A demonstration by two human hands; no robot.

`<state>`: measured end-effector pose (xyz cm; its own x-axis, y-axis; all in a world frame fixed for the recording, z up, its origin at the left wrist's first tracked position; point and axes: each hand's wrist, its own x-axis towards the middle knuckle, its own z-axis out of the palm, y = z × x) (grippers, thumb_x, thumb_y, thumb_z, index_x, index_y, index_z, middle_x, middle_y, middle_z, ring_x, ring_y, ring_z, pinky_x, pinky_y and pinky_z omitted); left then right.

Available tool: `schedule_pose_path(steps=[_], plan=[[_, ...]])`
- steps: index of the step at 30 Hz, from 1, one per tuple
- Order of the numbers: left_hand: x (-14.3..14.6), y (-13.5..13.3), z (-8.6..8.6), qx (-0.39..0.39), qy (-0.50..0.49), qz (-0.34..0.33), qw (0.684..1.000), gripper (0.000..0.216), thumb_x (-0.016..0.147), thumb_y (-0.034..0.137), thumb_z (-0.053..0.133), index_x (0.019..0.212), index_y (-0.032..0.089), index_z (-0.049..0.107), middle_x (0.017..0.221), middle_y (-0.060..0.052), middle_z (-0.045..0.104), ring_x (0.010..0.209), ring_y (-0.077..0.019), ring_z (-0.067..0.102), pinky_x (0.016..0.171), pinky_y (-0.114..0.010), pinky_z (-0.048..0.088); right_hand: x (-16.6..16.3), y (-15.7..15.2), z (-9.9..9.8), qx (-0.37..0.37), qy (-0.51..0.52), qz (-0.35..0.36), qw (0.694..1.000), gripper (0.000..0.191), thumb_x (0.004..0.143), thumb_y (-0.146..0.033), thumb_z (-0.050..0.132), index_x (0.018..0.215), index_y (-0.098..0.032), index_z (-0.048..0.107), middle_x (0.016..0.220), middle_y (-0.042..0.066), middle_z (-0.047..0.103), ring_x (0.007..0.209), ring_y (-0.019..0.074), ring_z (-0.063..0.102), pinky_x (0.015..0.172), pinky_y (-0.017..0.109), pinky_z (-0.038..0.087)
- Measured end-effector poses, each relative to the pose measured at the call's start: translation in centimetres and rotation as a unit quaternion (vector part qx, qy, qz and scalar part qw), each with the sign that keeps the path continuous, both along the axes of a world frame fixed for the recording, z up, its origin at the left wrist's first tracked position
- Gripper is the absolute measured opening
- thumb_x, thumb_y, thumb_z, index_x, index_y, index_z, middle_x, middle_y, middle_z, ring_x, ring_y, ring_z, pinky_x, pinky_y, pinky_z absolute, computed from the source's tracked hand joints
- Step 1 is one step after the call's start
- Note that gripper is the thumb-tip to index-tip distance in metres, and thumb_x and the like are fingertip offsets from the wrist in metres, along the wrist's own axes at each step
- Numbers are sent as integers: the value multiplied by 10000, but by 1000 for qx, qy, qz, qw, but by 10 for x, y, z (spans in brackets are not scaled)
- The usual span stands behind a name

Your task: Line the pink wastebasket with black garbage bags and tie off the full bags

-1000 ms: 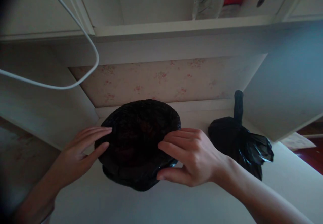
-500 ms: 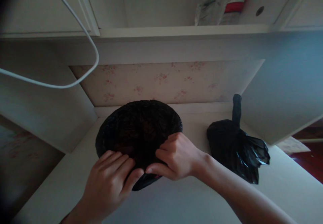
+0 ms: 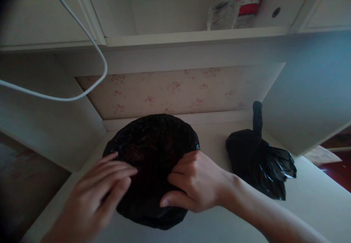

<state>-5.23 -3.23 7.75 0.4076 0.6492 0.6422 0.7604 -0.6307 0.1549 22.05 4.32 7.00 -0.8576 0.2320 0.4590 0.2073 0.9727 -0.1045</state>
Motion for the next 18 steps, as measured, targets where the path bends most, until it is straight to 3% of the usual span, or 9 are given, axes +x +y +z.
schedule_pose_path(steps=[3, 5, 8, 12, 14, 16, 18], plan=[[38, -20, -11, 34, 12, 19, 999, 242, 1060, 360, 554, 1037, 208, 740, 882, 15, 815, 750, -182, 749, 808, -345, 533, 0, -1, -11, 4, -3, -2, 1000, 741, 1111, -618, 274, 624, -181, 623, 526, 33, 608, 474, 147, 533, 510, 366, 286], [48, -24, -18, 24, 26, 33, 999, 368, 1069, 465, 528, 900, 206, 729, 729, 12, 762, 622, -194, 700, 626, -368, 495, 2, -2, -14, -6, -7, -1, 1000, 741, 1084, -673, 317, 608, -184, 607, 513, 27, 602, 458, 137, 512, 502, 360, 263], [42, -19, -23, 3, 46, 19, 999, 509, 1039, 580, 518, 703, 219, 642, 581, 15, 642, 541, -203, 637, 554, -385, 441, 7, -4, -12, -36, -30, -2, 999, 738, 1021, -765, 393, 619, -186, 610, 521, 24, 610, 467, 135, 522, 501, 348, 262], [11, -1, -16, -50, 61, -55, 995, 542, 997, 651, 512, 710, 208, 635, 623, 25, 646, 592, -173, 645, 612, -351, 457, 9, -10, 0, -65, -68, -7, 996, 671, 995, -762, 476, 703, -183, 649, 576, 25, 639, 507, 147, 561, 506, 348, 267], [-14, 8, -9, -103, 78, -93, 987, 538, 969, 678, 513, 747, 213, 668, 683, 30, 683, 683, -159, 687, 758, -333, 512, 9, -14, 8, -71, -78, -11, 994, 626, 982, -748, 524, 756, -183, 671, 618, 24, 656, 545, 160, 589, 514, 349, 282], [-43, 13, 0, -144, 118, -96, 978, 464, 952, 671, 562, 887, 252, 749, 840, 24, 772, 884, -176, 749, 995, -357, 511, 12, -17, 17, -76, -80, -13, 994, 599, 965, -743, 561, 821, -179, 699, 682, 34, 686, 617, 181, 635, 543, 346, 339], [-65, 12, 9, -148, 163, -69, 973, 455, 906, 676, 657, 1180, 328, 764, 1113, 7, 820, 1130, -222, 743, 1123, -398, 477, 15, -19, 26, -78, -75, -19, 994, 594, 944, -747, 592, 912, -172, 737, 776, 59, 734, 710, 208, 681, 615, 343, 423]])
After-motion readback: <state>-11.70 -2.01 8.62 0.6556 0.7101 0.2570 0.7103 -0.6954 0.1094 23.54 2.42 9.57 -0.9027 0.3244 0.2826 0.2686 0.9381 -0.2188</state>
